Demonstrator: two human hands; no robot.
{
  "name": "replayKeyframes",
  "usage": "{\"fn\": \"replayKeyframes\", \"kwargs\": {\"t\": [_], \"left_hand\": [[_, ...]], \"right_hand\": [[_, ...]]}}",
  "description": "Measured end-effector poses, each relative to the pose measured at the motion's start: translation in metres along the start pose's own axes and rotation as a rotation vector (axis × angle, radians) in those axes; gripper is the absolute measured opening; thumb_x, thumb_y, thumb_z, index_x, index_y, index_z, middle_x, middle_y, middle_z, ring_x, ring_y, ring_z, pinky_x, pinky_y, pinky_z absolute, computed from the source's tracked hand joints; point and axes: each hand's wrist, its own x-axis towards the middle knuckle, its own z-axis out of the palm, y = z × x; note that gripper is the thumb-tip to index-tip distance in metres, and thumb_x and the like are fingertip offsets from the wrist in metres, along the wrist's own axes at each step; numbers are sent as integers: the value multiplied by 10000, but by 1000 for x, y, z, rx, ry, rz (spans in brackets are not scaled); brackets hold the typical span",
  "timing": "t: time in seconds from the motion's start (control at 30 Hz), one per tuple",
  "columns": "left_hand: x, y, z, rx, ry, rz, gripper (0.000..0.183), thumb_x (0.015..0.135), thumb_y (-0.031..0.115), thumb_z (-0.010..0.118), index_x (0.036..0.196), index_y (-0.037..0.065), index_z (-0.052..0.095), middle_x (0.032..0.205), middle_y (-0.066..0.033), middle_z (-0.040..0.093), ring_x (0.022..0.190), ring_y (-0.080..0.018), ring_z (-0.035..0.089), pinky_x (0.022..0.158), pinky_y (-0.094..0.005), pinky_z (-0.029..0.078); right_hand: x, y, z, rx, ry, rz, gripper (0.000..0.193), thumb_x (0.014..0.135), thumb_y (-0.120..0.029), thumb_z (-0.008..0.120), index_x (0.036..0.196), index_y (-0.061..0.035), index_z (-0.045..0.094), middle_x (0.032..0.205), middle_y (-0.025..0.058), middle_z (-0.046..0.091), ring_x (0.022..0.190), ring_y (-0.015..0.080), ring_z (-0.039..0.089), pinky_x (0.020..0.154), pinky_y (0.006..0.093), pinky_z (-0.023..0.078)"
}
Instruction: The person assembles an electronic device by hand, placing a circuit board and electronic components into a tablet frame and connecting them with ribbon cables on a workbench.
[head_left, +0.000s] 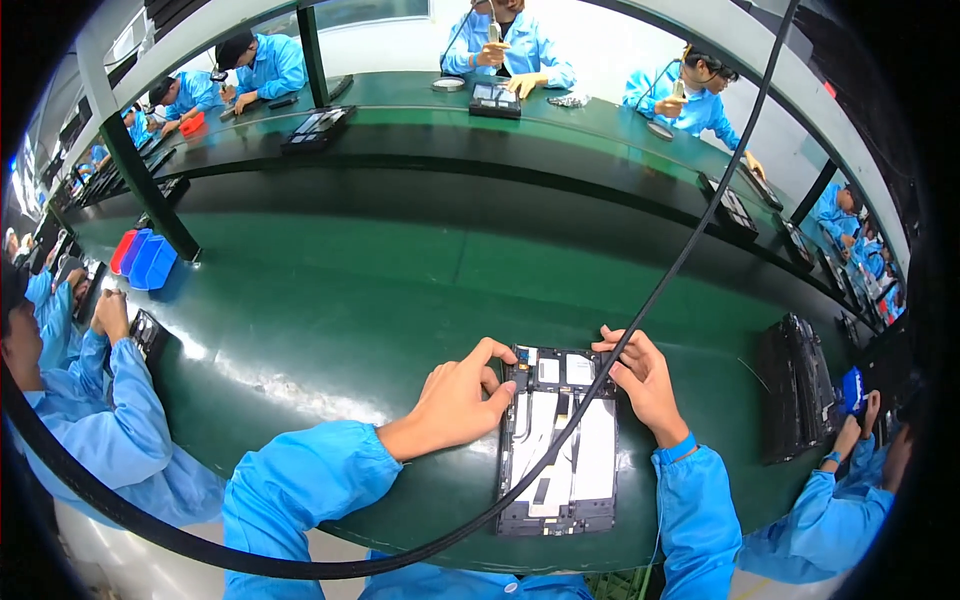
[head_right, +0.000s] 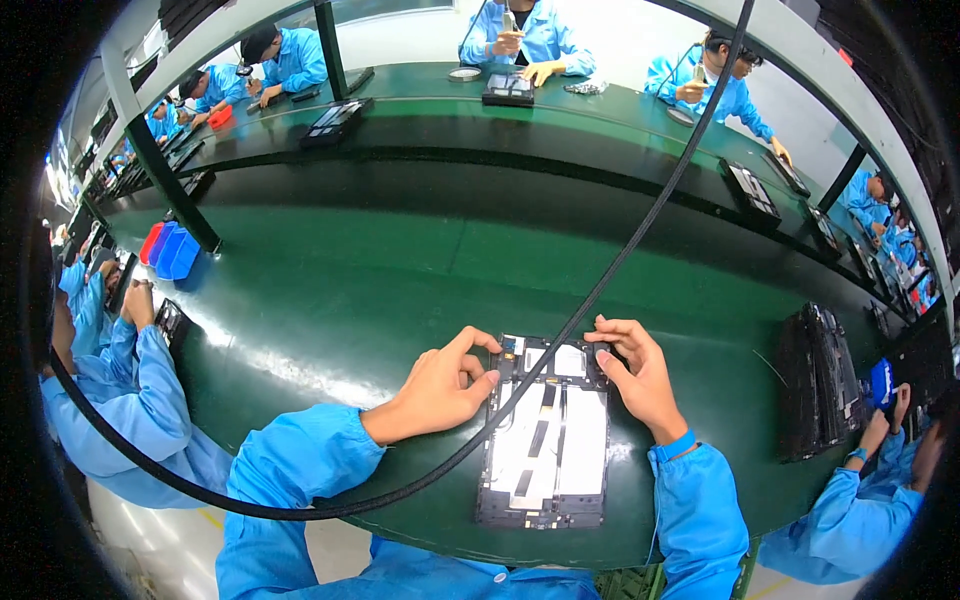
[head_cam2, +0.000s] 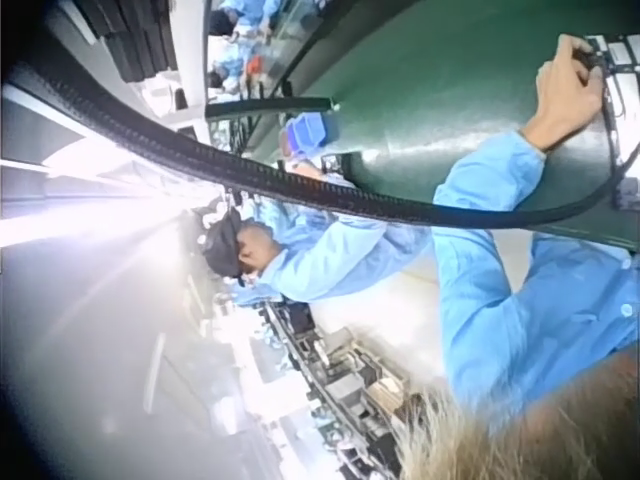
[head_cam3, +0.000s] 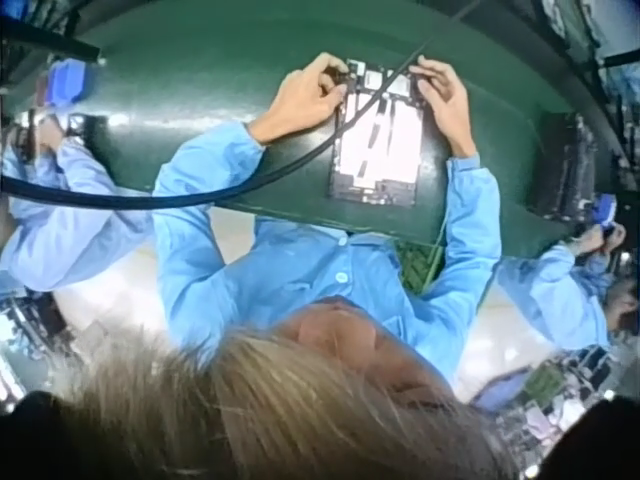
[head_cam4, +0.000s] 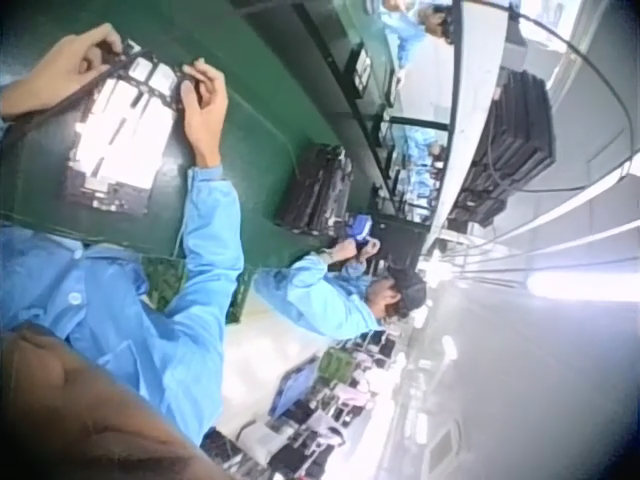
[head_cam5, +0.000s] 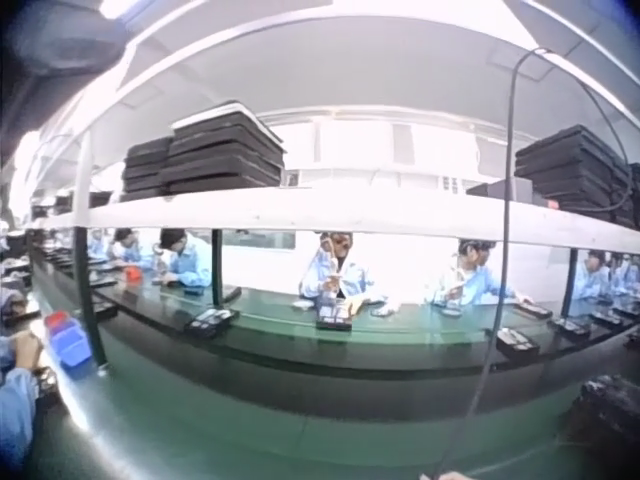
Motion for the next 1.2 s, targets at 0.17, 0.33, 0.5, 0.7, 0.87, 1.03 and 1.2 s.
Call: {"fn": "replayKeyframes", "kwargs": {"t": [0.17,0.33,0.5,0.7,0.87,1.03,1.2], "left_hand": [[10,-14,-10,-181,-65,-95,417,995,38,660,1389,30,522,926,-104,783,764,-142,714,740,-353,529],[17,-13,-17,-271,-147,-157,465,954,-18,666,1392,26,516,1049,-128,790,928,-134,747,858,-358,558],[22,-21,-14,-311,-103,-141,456,910,53,747,1327,17,568,995,-125,815,779,-163,706,761,-383,554],[27,-13,-13,-282,-106,-151,454,887,38,763,1293,19,561,947,-110,803,811,-173,715,763,-369,551],[22,-16,-6,-316,-78,-173,492,882,37,768,1306,24,518,922,-92,773,821,-144,695,744,-355,536],[3,-28,-9,-615,16,29,484,916,-71,703,1303,59,442,1002,-61,703,726,-38,556,643,-229,426],[-20,1,-3,-583,83,315,467,941,-82,706,1285,78,434,1011,-72,705,665,-14,491,583,-213,370]], "right_hand": [[-2,3,3,2,35,-3,399,1003,79,645,1398,38,608,1446,155,666,1363,243,666,1217,398,464],[-5,4,13,-6,90,-16,416,976,22,665,1388,6,606,1405,181,696,1352,244,664,1193,383,481],[-5,1,16,-14,99,-11,400,979,29,672,1376,29,617,1393,153,692,1333,232,666,1180,367,458],[-3,2,23,-51,129,-33,420,956,30,678,1371,25,620,1334,158,719,1295,216,672,1163,349,458],[-8,0,23,-43,150,-59,432,957,31,674,1384,17,611,1316,155,727,1283,199,668,1146,350,471],[-12,-30,34,-693,219,-485,321,862,-62,741,1183,-60,749,1253,150,739,1362,439,635,1273,614,371],[-30,-77,84,-660,-214,-405,363,827,-212,850,1175,-115,826,1521,155,607,1565,492,362,1285,670,288]]}}
